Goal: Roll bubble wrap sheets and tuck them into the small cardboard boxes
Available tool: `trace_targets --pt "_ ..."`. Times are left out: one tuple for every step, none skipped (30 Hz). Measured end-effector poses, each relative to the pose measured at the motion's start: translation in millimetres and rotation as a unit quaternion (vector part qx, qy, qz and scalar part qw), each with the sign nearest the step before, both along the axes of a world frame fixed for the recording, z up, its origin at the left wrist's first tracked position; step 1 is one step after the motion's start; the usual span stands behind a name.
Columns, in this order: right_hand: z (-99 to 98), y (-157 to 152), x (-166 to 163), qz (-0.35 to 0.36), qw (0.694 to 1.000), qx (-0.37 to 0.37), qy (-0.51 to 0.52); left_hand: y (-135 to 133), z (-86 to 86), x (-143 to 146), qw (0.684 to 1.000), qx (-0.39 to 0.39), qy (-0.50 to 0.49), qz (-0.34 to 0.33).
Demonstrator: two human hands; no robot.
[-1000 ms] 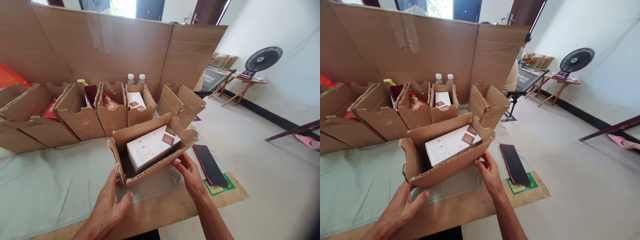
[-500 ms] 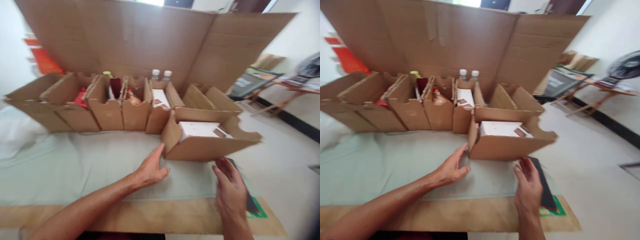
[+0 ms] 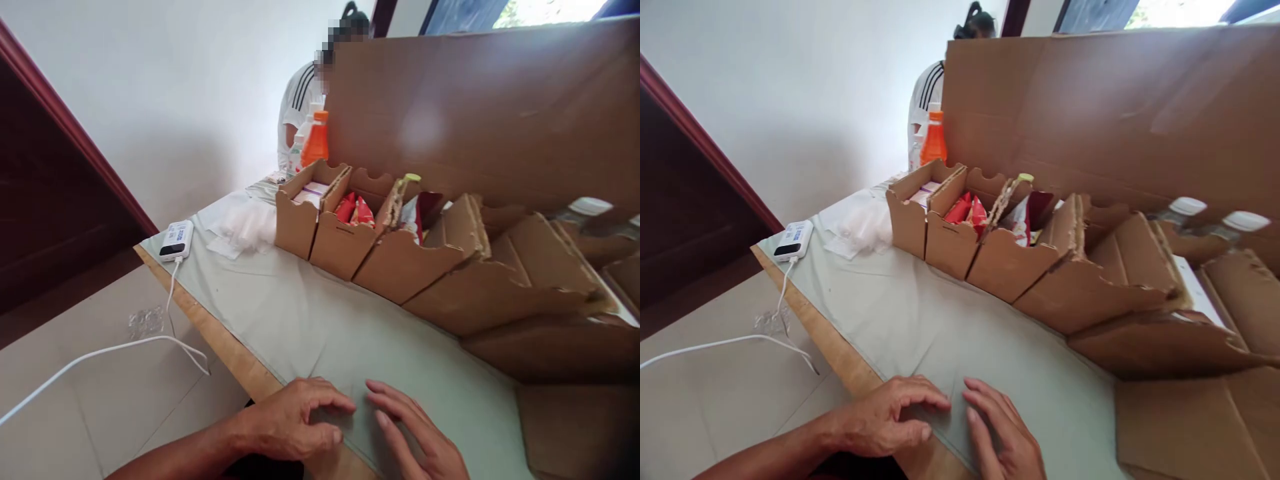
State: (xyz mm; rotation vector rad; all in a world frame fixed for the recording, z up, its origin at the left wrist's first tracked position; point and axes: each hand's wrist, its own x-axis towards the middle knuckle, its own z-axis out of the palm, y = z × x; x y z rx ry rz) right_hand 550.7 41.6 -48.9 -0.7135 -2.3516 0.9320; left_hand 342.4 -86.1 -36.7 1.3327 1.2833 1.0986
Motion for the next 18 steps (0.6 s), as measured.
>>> trace_targets --pt "11.0 3 -28 0.035 0.999 0.028 -0.004 -5 -2.8 -7 0.999 -0.010 -0.037 0.023" --pt "20.8 7 -57 0.062 0.997 0.054 -0.010 -10 -5.8 -13 0.996 -0.017 -0.080 0.041" --pt "29.8 12 -85 0.086 0.993 0.083 -0.015 -13 -8.7 -17 0.991 -0.021 -0.123 0.053" --pt "37.9 17 -113 0.105 0.988 0.112 -0.029 -15 -11.3 -20 0.985 -0.025 -0.160 0.059" --pt "45.2 20 -142 0.123 0.980 0.148 -0.048 -16 -13.4 -22 0.980 -0.028 -0.185 0.062" --pt "51.7 23 -172 0.138 0.970 0.184 -0.073 -15 -15.1 -23 0.978 -0.029 -0.199 0.062" --pt "57.1 25 -201 0.150 0.957 0.224 -0.105 -15 -16.4 -24 0.976 -0.030 -0.206 0.060" --pt "61.3 26 -231 0.163 0.941 0.261 -0.139 -14 -17.7 -25 0.976 -0.030 -0.209 0.055" --pt "64.1 26 -259 0.174 0.932 0.280 -0.153 -12 -19.0 -26 0.976 -0.028 -0.210 0.048" --pt "65.3 26 -287 0.186 0.924 0.293 -0.160 -11 -20.7 -27 0.977 -0.022 -0.210 0.038" --pt "65.2 26 -312 0.196 0.918 0.303 -0.165 -10 -22.6 -28 0.977 -0.013 -0.209 0.030" --pt "63.8 27 -335 0.204 0.915 0.306 -0.166 -9 -24.8 -29 0.978 -0.003 -0.205 0.022" --pt "61.9 27 -354 0.209 0.912 0.309 -0.169 -8 -27.2 -29 0.979 0.006 -0.201 0.018" --pt "59.7 29 -369 0.210 0.911 0.309 -0.172 -7 -29.5 -30 0.980 0.014 -0.200 0.017" --pt "58.0 30 -380 0.209 0.912 0.306 -0.173 -7 -31.5 -31 0.979 0.017 -0.204 0.016" --pt "57.2 31 -386 0.204 0.915 0.302 -0.170 -7 -33.1 -31 0.976 0.017 -0.214 0.014" --pt "57.5 32 -388 0.196 0.920 0.297 -0.163 -7 -34.0 -32 0.974 0.015 -0.225 0.013" --pt "59.0 33 -386 0.184 0.926 0.291 -0.153 -7 -34.4 -32 0.973 0.013 -0.232 0.010"
